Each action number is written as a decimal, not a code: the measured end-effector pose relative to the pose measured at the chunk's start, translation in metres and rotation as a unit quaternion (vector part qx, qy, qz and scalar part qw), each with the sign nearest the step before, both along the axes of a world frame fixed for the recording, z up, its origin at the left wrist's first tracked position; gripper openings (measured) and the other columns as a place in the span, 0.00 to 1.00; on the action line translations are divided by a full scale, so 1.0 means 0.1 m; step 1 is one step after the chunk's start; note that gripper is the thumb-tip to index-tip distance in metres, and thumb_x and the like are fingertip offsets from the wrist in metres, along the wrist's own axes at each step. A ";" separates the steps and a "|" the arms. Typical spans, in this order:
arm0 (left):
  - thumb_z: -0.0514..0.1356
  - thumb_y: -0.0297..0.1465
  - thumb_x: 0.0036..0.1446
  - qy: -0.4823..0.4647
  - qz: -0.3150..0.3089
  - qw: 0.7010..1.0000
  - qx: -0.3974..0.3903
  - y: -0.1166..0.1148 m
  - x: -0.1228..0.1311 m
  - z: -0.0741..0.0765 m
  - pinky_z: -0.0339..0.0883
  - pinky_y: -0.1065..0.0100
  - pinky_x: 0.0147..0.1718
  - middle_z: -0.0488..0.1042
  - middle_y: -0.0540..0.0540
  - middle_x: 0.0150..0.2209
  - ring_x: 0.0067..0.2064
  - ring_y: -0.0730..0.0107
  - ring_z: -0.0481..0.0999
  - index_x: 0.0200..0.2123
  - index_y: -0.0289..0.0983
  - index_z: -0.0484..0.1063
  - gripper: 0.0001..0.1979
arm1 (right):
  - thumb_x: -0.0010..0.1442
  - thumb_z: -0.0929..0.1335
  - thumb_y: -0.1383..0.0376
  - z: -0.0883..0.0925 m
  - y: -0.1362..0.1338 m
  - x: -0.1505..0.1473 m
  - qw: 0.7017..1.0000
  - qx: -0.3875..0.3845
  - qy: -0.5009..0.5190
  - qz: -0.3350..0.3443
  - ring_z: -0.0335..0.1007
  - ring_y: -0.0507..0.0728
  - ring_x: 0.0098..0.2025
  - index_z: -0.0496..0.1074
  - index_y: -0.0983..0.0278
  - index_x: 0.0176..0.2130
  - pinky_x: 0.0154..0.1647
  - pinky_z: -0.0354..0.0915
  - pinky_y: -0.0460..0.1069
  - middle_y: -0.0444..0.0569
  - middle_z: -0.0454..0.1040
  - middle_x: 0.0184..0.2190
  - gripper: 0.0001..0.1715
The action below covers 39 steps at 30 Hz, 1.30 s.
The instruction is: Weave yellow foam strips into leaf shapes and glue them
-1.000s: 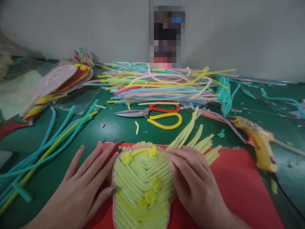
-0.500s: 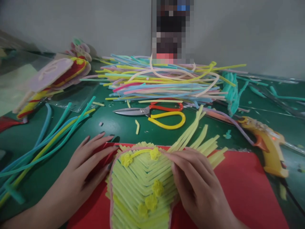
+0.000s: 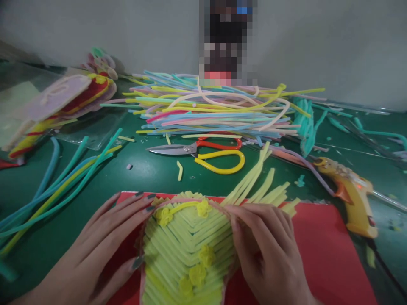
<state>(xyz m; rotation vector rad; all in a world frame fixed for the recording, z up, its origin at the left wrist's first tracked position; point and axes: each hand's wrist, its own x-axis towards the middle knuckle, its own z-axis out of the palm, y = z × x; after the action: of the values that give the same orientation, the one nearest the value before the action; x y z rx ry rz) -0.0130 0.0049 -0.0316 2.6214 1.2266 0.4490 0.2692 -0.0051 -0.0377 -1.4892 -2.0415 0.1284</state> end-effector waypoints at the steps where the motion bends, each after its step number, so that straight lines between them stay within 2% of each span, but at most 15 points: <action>1: 0.54 0.35 0.60 0.010 -0.014 1.000 0.000 0.01 0.00 0.00 0.52 0.53 0.63 0.62 0.44 0.62 0.63 0.59 0.61 0.66 0.39 0.47 0.32 | 0.61 0.65 0.70 0.00 0.00 0.00 1.000 -0.001 -0.002 -0.001 0.68 0.57 0.38 0.69 0.61 0.45 0.40 0.62 0.53 0.50 0.72 0.37 0.11; 4: 0.56 0.40 0.58 0.026 -0.047 0.999 0.004 0.06 -0.01 0.00 0.54 0.51 0.62 0.57 0.43 0.65 0.64 0.55 0.57 0.66 0.39 0.47 0.36 | 0.60 0.65 0.72 -0.01 0.00 0.02 1.000 -0.001 -0.006 0.018 0.68 0.57 0.38 0.69 0.61 0.48 0.39 0.62 0.53 0.50 0.72 0.37 0.15; 8: 0.58 0.40 0.57 0.060 -0.106 0.992 0.020 0.12 -0.01 -0.03 0.55 0.50 0.61 0.53 0.45 0.66 0.65 0.54 0.55 0.65 0.44 0.52 0.34 | 0.58 0.66 0.73 -0.01 0.00 0.03 0.998 0.001 -0.018 0.059 0.68 0.57 0.39 0.70 0.59 0.50 0.38 0.62 0.53 0.50 0.72 0.39 0.20; 13: 0.57 0.40 0.57 0.052 -0.113 0.992 0.031 0.14 -0.02 -0.10 0.52 0.54 0.62 0.53 0.46 0.66 0.64 0.56 0.57 0.63 0.45 0.55 0.31 | 0.58 0.67 0.73 -0.01 0.00 0.05 0.997 -0.011 -0.023 0.071 0.69 0.57 0.41 0.71 0.59 0.49 0.40 0.64 0.53 0.49 0.74 0.40 0.19; 17: 0.53 0.41 0.60 0.017 -0.077 0.997 0.015 0.11 0.00 -0.12 0.47 0.55 0.64 0.53 0.48 0.66 0.64 0.58 0.58 0.63 0.47 0.55 0.28 | 0.58 0.67 0.73 -0.01 0.00 0.07 0.996 -0.021 -0.028 0.080 0.70 0.56 0.42 0.71 0.61 0.49 0.40 0.66 0.52 0.50 0.74 0.41 0.19; 20: 0.57 0.42 0.58 0.020 -0.074 0.997 0.010 0.08 0.02 -0.12 0.42 0.55 0.65 0.52 0.46 0.67 0.64 0.58 0.59 0.64 0.46 0.54 0.32 | 0.58 0.67 0.74 0.00 0.01 0.07 0.995 -0.024 -0.031 0.086 0.69 0.55 0.42 0.72 0.63 0.49 0.40 0.66 0.51 0.51 0.74 0.41 0.20; 23: 0.61 0.44 0.54 0.030 -0.070 0.997 0.012 0.05 0.03 -0.12 0.43 0.54 0.65 0.54 0.45 0.66 0.62 0.56 0.61 0.64 0.45 0.54 0.36 | 0.57 0.67 0.76 0.01 0.03 0.06 0.996 -0.029 -0.018 0.084 0.69 0.55 0.43 0.72 0.64 0.49 0.40 0.67 0.49 0.51 0.73 0.40 0.20; 27: 0.61 0.45 0.53 0.043 -0.062 0.997 0.004 0.05 0.04 -0.11 0.44 0.51 0.64 0.56 0.45 0.65 0.63 0.55 0.59 0.63 0.45 0.55 0.36 | 0.57 0.66 0.76 0.04 0.06 0.05 0.995 -0.049 0.013 0.085 0.69 0.54 0.44 0.71 0.63 0.48 0.39 0.68 0.47 0.50 0.72 0.39 0.20; 30: 0.62 0.44 0.52 0.035 -0.072 0.997 -0.003 0.05 0.06 -0.10 0.41 0.54 0.65 0.52 0.46 0.67 0.64 0.56 0.56 0.62 0.44 0.56 0.36 | 0.57 0.66 0.75 0.05 0.08 0.06 0.994 -0.062 0.019 0.090 0.70 0.54 0.43 0.71 0.62 0.47 0.39 0.69 0.47 0.49 0.73 0.39 0.18; 33: 0.57 0.45 0.56 0.001 -0.052 0.999 -0.014 0.03 0.06 -0.09 0.40 0.57 0.65 0.51 0.47 0.67 0.65 0.58 0.54 0.60 0.42 0.58 0.30 | 0.58 0.66 0.73 0.06 0.09 0.07 0.994 -0.071 0.013 0.084 0.70 0.54 0.43 0.70 0.61 0.47 0.40 0.69 0.47 0.48 0.74 0.39 0.17; 36: 0.49 0.43 0.63 -0.057 0.009 0.998 -0.024 0.02 0.02 -0.06 0.41 0.67 0.65 0.53 0.50 0.66 0.65 0.66 0.54 0.57 0.40 0.60 0.23 | 0.59 0.65 0.70 0.06 0.07 0.06 0.997 -0.062 0.007 0.050 0.71 0.54 0.42 0.68 0.62 0.48 0.40 0.67 0.49 0.49 0.74 0.39 0.15; 39: 0.52 0.41 0.61 -0.090 0.076 0.992 -0.040 0.04 -0.01 -0.05 0.48 0.74 0.62 0.57 0.54 0.62 0.63 0.71 0.57 0.47 0.43 0.65 0.14 | 0.59 0.65 0.69 0.05 0.05 0.05 0.999 -0.049 -0.004 0.018 0.71 0.55 0.39 0.68 0.63 0.46 0.38 0.66 0.49 0.48 0.75 0.37 0.13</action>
<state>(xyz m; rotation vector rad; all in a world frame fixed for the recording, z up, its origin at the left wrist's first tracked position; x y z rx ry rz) -0.0141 0.0089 -0.0362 2.3721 1.3589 0.6333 0.2745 -0.0002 -0.0330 -1.5151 -2.0960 0.2402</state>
